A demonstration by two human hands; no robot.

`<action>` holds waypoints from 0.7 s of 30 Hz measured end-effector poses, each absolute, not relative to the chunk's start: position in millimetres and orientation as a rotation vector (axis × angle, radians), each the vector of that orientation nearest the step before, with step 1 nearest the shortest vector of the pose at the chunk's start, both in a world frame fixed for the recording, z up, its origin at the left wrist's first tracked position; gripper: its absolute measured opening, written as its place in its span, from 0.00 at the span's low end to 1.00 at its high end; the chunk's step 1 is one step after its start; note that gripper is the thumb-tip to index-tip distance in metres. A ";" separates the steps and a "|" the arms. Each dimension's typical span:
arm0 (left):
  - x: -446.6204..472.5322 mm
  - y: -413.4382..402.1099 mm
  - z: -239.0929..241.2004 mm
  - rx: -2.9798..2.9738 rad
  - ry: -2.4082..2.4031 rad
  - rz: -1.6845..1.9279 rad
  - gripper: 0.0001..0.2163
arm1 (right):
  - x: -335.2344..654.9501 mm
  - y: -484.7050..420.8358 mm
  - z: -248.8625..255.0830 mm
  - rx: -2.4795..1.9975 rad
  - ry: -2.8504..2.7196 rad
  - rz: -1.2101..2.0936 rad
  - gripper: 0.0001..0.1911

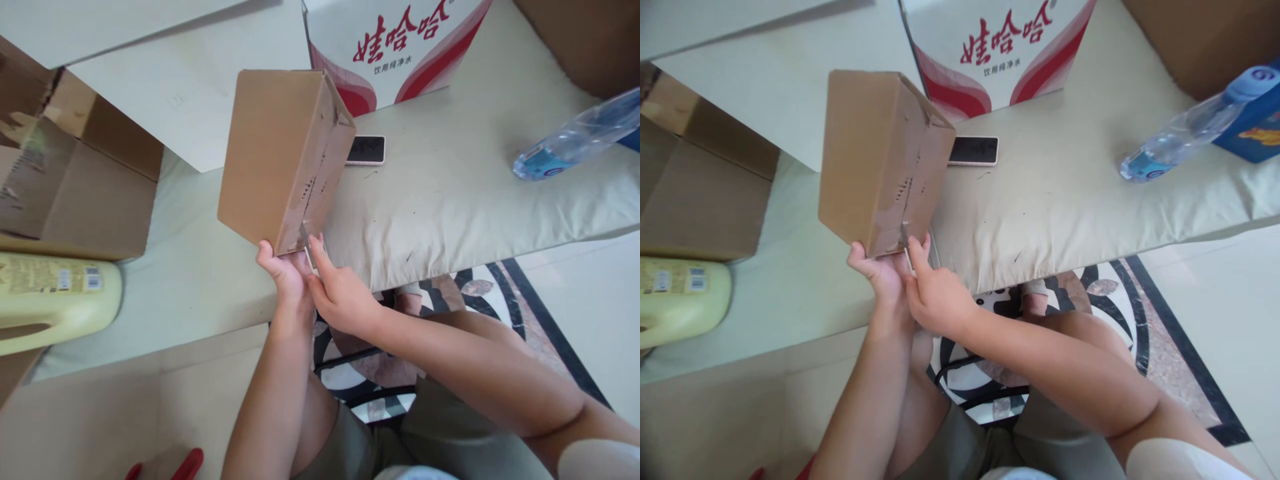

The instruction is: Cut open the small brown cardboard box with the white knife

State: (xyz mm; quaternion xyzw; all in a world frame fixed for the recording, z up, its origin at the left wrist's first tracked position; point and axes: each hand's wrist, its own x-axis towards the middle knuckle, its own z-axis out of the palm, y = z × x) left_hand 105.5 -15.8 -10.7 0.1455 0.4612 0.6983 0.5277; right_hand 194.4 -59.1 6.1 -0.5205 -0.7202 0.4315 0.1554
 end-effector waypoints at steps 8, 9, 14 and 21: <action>102.4 -12.2 -10.8 0.390 1.071 1.669 0.32 | 192.8 -63.4 1.3 -1.463 -2.156 1.213 0.36; 101.8 -12.2 -11.3 0.390 1.079 1.668 0.32 | 192.5 -64.2 0.1 -1.453 -2.165 1.211 0.36; 99.2 -11.1 -13.2 0.360 1.066 1.660 0.32 | 191.4 -69.2 -3.2 -1.434 -2.160 1.201 0.35; 85.9 -5.2 -5.2 0.324 0.984 1.721 0.26 | 201.6 -75.5 1.3 -1.276 -2.136 1.284 0.35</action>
